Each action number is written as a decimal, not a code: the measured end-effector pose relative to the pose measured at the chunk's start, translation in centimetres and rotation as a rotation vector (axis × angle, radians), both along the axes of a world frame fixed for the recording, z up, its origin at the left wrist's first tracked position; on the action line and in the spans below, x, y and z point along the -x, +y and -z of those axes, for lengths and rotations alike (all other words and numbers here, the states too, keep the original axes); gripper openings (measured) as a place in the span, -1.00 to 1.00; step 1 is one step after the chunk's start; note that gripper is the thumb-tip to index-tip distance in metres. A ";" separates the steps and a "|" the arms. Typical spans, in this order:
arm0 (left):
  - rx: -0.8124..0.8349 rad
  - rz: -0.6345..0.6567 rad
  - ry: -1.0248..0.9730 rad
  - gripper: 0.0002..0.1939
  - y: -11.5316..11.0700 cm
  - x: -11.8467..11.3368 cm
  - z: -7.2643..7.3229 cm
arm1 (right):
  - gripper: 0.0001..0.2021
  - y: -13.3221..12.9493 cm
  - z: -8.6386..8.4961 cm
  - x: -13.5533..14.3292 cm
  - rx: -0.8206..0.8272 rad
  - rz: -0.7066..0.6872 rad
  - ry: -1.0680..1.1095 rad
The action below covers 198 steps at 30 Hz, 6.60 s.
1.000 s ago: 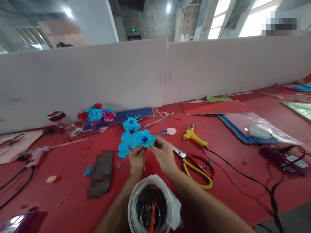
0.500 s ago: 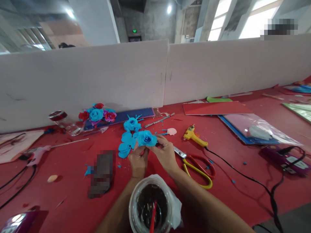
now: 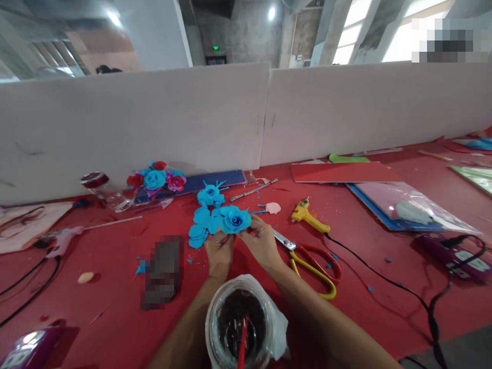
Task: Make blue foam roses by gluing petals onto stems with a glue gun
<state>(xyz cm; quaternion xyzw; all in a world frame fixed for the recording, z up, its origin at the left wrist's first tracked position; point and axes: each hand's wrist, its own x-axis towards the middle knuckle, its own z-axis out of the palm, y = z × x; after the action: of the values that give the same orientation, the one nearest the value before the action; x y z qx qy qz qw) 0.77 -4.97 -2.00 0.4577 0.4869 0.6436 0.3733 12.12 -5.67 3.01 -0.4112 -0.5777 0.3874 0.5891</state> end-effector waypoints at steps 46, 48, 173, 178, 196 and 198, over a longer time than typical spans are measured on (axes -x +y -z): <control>0.035 -0.290 0.734 -0.59 -3.4 13.1 -5.2 | -0.73 0.2 0.3 -1.0 0.078 0.198 -0.024; 0.067 -0.306 0.886 -0.55 -3.9 15.8 -4.7 | -0.73 0.1 0.2 -1.0 0.085 0.193 -0.016; 0.091 0.244 -0.417 -0.83 -0.2 2.1 -0.8 | -0.81 -0.4 -1.0 -0.2 0.348 -0.213 0.382; 0.043 0.218 -0.490 -0.83 -0.1 1.8 -1.0 | -0.82 -0.3 -0.5 -0.2 0.330 -0.170 0.352; 0.117 0.316 -0.523 -0.85 -0.5 1.7 -1.6 | -0.85 0.1 -0.1 -0.6 0.221 -0.124 0.222; 0.102 0.349 -0.479 -0.88 -0.6 1.8 -1.5 | -0.79 0.2 -0.2 -0.5 0.243 -0.135 0.267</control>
<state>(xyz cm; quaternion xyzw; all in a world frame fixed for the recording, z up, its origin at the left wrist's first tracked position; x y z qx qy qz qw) -1.03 -5.54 -0.48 0.3501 0.3306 0.6341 0.6051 12.59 -5.49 3.17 -0.3849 -0.4697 0.5439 0.5791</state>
